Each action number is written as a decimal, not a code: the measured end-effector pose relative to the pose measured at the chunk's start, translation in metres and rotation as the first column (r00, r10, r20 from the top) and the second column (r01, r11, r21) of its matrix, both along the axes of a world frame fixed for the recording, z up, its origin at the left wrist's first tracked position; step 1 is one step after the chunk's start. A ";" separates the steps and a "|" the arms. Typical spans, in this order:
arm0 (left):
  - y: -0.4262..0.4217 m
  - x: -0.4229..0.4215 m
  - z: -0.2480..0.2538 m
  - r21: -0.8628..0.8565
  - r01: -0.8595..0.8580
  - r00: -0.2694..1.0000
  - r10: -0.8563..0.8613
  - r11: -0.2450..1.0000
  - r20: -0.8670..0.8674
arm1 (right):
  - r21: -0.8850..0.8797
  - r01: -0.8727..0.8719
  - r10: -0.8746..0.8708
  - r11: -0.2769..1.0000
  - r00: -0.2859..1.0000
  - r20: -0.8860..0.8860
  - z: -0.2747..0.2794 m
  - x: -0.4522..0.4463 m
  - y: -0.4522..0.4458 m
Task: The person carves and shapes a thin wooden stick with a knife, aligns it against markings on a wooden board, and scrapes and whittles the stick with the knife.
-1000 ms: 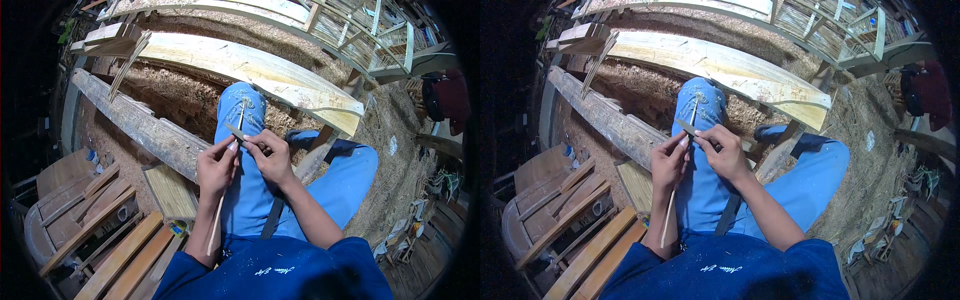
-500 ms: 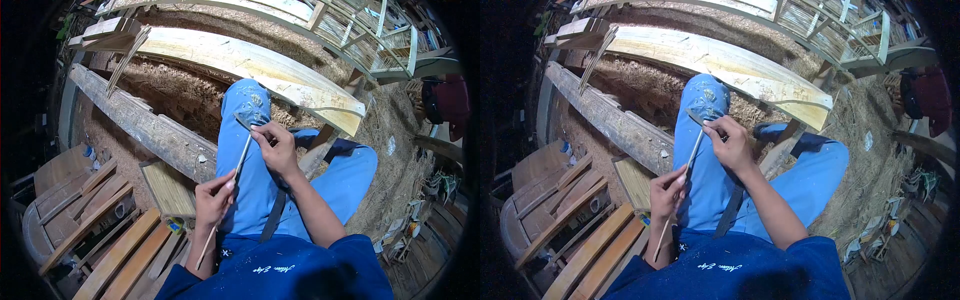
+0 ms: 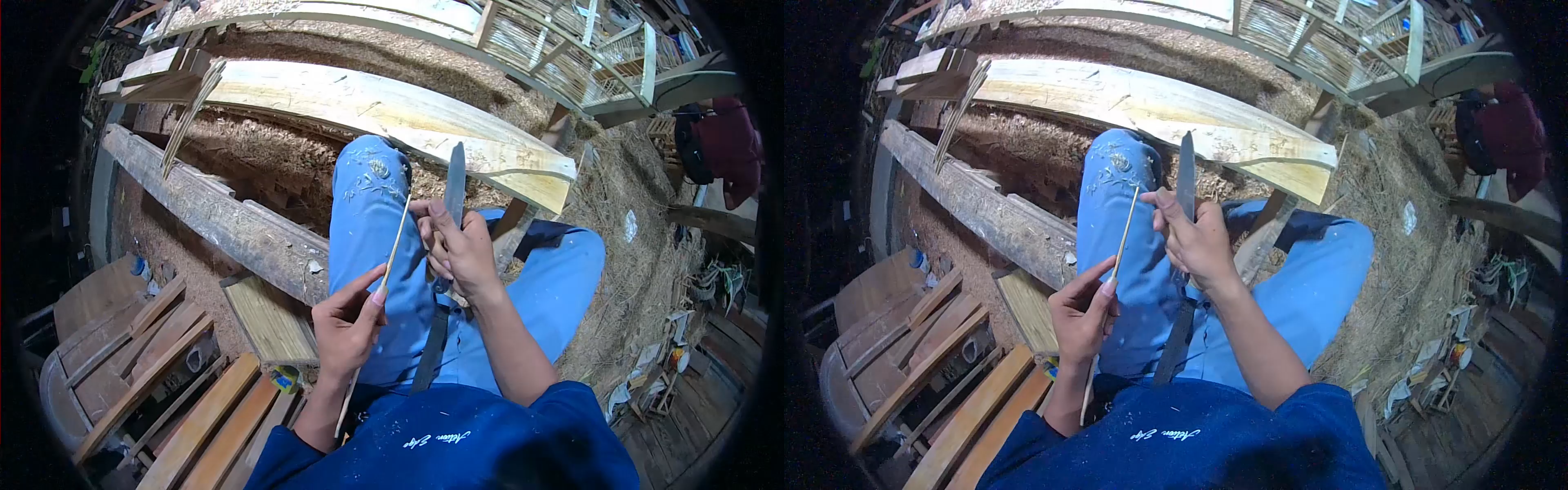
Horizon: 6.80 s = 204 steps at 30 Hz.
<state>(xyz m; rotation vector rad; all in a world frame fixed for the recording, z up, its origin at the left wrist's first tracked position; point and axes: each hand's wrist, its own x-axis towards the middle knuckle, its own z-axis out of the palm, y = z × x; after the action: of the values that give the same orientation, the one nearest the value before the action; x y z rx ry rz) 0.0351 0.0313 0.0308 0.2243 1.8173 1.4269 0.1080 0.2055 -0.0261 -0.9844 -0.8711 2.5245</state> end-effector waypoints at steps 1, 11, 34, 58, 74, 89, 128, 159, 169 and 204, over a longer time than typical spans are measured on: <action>0.001 0.003 0.000 -0.016 0.004 1.000 -0.004 1.000 -0.030 | 0.000 0.004 -0.004 1.000 1.000 0.001 0.004 0.000 0.000; 0.014 0.014 -0.003 -0.047 0.126 0.989 -0.130 0.991 -0.073 | 0.071 0.039 -0.041 0.997 0.999 0.033 0.014 0.010 0.009; 0.024 -0.025 -0.024 -0.153 0.012 0.999 -0.019 0.988 -0.049 | -0.248 0.064 -0.045 0.967 0.996 0.082 -0.024 0.038 -0.001; 0.017 -0.023 -0.034 -0.148 -0.077 0.996 0.068 0.986 -0.066 | 0.677 -0.578 0.265 0.456 0.814 0.517 -0.021 0.016 -0.001; 0.009 -0.027 -0.035 -0.079 -0.105 0.985 0.115 0.991 0.129 | 0.660 -0.751 0.050 0.037 0.661 0.749 -0.021 -0.020 -0.017; -0.006 -0.010 -0.035 -0.031 -0.143 0.976 0.146 0.989 0.159 | 0.708 -0.703 0.033 0.064 0.711 0.703 -0.033 -0.015 -0.026; -0.029 -0.001 -0.019 -0.081 -0.142 0.973 0.154 0.987 0.173 | 0.657 -0.711 0.024 0.250 0.683 0.730 -0.044 -0.019 -0.015; 0.002 -0.026 -0.032 -0.046 -0.131 0.985 0.135 0.990 0.105 | 0.640 -0.727 0.111 0.247 0.678 0.727 -0.025 -0.021 -0.023; -0.021 -0.011 -0.027 -0.072 -0.097 0.987 0.105 0.993 0.119 | 0.547 -0.782 0.095 0.298 0.594 0.799 -0.032 -0.022 -0.008; 0.006 -0.026 -0.037 -0.079 -0.115 0.989 0.122 0.990 0.088 | 0.606 -0.762 0.108 0.229 0.639 0.762 -0.025 -0.020 -0.016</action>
<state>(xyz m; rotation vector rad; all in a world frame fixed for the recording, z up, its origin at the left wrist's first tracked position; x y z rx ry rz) 0.0089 0.0377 -0.0064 0.0116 1.8288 1.4238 0.0885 0.1898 -0.0511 -1.1152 -2.7580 1.3480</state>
